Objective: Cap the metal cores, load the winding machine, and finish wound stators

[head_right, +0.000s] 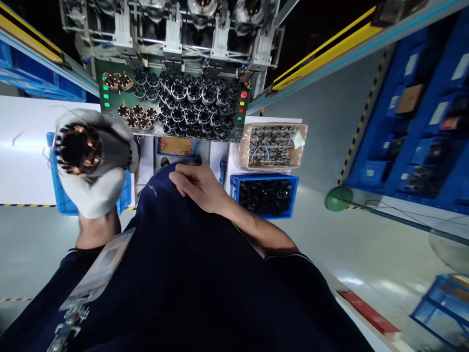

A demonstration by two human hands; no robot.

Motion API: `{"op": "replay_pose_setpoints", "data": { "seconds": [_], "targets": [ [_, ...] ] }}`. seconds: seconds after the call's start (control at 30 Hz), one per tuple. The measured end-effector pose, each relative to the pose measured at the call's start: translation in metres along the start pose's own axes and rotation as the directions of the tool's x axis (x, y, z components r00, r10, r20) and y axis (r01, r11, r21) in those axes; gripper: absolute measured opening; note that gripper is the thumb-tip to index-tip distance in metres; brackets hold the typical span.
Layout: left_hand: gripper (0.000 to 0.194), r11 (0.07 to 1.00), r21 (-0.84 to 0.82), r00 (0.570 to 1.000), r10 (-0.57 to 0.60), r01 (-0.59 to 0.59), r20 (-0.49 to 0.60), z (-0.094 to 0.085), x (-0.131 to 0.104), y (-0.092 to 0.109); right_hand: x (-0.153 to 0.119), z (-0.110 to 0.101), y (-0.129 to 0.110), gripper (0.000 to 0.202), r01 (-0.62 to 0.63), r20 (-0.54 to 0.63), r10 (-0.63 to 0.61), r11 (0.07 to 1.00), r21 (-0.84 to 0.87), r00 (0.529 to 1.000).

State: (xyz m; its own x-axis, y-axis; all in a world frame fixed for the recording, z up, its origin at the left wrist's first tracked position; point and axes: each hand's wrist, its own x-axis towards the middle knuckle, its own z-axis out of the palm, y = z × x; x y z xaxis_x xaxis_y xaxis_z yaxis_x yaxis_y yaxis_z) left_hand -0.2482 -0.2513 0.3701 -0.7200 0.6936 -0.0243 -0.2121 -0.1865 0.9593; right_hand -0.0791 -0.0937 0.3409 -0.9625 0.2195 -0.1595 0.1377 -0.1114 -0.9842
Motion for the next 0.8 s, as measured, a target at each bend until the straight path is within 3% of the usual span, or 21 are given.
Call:
{"op": "replay_pose_setpoints", "data": {
  "seconds": [0.1,0.2,0.27,0.37,0.43,0.5,0.57,0.67,0.8],
  "targets": [
    [0.064,0.938,0.194,0.957,0.273,-0.288,0.101,-0.003,0.001,-0.004,0.001,-0.007,-0.03,0.056,0.104,-0.076,-0.103,0.995,0.0,0.992],
    [0.044,0.859,0.363,0.924,0.275,-0.361,0.266,-0.009,0.001,-0.013,0.006,-0.008,-0.052,0.056,0.09,-0.008,-0.09,0.995,0.036,0.996],
    [0.05,0.858,0.343,0.892,0.248,-0.383,0.377,-0.015,0.0,-0.018,0.01,-0.006,-0.054,0.059,0.048,0.065,-0.055,0.993,0.108,0.996],
    [0.076,0.921,0.274,0.892,0.142,-0.279,0.43,-0.021,-0.002,-0.02,0.011,-0.004,-0.046,0.062,0.035,0.12,-0.067,0.968,0.249,0.991],
    [0.078,0.978,0.188,0.912,0.01,-0.095,0.409,-0.021,-0.004,-0.02,0.009,-0.004,-0.04,0.062,0.064,0.127,-0.096,0.969,0.239,0.987],
    [0.073,0.99,0.003,0.916,-0.131,0.14,0.379,-0.016,-0.004,-0.021,0.004,-0.005,-0.035,0.06,0.1,0.135,-0.111,0.991,0.085,0.985],
    [0.074,0.921,-0.2,0.904,-0.255,0.335,0.344,-0.01,-0.005,-0.026,0.0,-0.006,-0.031,0.056,0.142,0.12,-0.125,0.978,-0.15,0.985],
    [0.081,0.867,-0.317,0.908,-0.291,0.384,0.303,0.001,-0.007,-0.035,-0.003,-0.003,-0.028,0.046,0.221,0.117,-0.189,0.887,-0.406,0.975],
    [0.065,0.895,-0.263,0.92,-0.293,0.36,0.262,0.006,-0.011,-0.037,-0.005,0.003,-0.037,0.038,0.327,0.203,-0.261,0.831,-0.451,0.944]
  ]
}}
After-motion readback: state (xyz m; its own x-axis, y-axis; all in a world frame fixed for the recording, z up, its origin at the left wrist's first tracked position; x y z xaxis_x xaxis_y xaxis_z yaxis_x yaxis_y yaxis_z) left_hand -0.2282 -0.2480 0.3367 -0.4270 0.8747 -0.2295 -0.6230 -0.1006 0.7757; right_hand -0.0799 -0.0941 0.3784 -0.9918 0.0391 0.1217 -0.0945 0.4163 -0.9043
